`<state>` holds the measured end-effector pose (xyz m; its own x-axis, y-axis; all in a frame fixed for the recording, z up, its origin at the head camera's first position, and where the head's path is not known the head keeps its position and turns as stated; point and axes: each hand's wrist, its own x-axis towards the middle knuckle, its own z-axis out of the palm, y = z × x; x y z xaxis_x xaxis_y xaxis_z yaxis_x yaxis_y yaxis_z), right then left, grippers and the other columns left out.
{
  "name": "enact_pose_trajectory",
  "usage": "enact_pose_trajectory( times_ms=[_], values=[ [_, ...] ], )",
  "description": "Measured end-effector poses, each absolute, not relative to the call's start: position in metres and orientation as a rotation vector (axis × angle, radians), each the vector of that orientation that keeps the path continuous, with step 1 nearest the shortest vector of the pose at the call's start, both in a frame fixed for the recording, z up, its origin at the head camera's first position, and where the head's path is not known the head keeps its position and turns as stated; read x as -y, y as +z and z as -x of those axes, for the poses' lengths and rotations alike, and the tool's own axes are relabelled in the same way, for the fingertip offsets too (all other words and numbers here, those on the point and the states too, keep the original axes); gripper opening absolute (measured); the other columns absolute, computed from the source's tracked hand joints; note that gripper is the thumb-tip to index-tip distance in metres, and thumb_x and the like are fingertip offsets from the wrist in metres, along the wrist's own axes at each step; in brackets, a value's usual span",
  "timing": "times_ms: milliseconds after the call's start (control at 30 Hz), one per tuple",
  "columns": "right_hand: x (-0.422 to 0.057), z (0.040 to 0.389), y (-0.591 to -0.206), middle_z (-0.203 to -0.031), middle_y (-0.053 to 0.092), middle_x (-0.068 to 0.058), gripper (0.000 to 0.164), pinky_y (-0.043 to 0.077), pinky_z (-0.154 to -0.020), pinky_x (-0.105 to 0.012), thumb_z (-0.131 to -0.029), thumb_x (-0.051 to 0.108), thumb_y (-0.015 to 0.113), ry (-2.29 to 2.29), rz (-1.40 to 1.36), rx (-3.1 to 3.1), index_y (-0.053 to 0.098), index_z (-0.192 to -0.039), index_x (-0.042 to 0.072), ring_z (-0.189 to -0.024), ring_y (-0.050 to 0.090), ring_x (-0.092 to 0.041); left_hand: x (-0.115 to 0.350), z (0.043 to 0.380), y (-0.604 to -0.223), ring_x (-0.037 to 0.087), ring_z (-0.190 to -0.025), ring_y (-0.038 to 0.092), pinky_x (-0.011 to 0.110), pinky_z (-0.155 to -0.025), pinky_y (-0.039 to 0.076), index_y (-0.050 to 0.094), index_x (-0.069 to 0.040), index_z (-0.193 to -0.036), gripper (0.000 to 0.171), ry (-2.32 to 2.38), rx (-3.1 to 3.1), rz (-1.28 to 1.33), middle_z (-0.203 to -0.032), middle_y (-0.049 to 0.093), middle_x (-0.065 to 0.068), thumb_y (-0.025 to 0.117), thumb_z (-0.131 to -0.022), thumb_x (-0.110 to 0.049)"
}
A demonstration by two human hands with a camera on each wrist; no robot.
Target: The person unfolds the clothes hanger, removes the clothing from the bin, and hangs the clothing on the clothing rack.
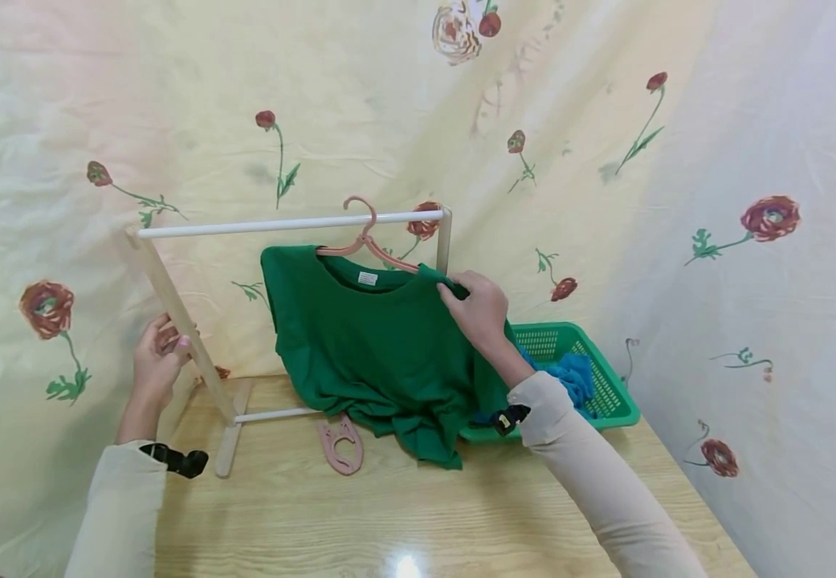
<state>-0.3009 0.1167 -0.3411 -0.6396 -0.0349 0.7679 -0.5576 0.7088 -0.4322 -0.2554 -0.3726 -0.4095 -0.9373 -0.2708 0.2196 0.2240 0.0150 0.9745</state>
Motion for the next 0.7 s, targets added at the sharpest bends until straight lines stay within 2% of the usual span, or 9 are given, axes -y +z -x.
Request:
enact_pose_trajectory(
  times_ms=[400, 700],
  values=[
    [-0.128, 0.319, -0.341, -0.104, 0.078, -0.017, 0.022, 0.060, -0.085, -0.049, -0.093, 0.019, 0.075, 1.010, -0.497, 2.270, 0.080, -0.107, 0.003, -0.095, 0.073, -0.033, 0.372, 0.256, -0.409, -0.004, -0.096, 0.061, 0.009, -0.075, 0.056, 0.049, -0.022, -0.143, 0.047, -2.011, 1.924, -0.075, -0.108, 0.058, -0.013, 0.049, -0.103, 0.002],
    [-0.127, 0.322, -0.340, -0.113, 0.076, -0.018, 0.027, 0.058, -0.095, -0.050, -0.094, 0.020, 0.075, 1.082, -0.450, 2.386, 0.078, -0.113, 0.002, -0.105, 0.072, -0.034, 0.372, 0.257, -0.408, -0.004, -0.097, 0.058, 0.007, -0.076, 0.055, 0.043, -0.020, -0.151, 0.051, -1.968, 1.996, -0.099, -0.110, 0.055, -0.013, 0.048, -0.104, 0.000]
  ],
)
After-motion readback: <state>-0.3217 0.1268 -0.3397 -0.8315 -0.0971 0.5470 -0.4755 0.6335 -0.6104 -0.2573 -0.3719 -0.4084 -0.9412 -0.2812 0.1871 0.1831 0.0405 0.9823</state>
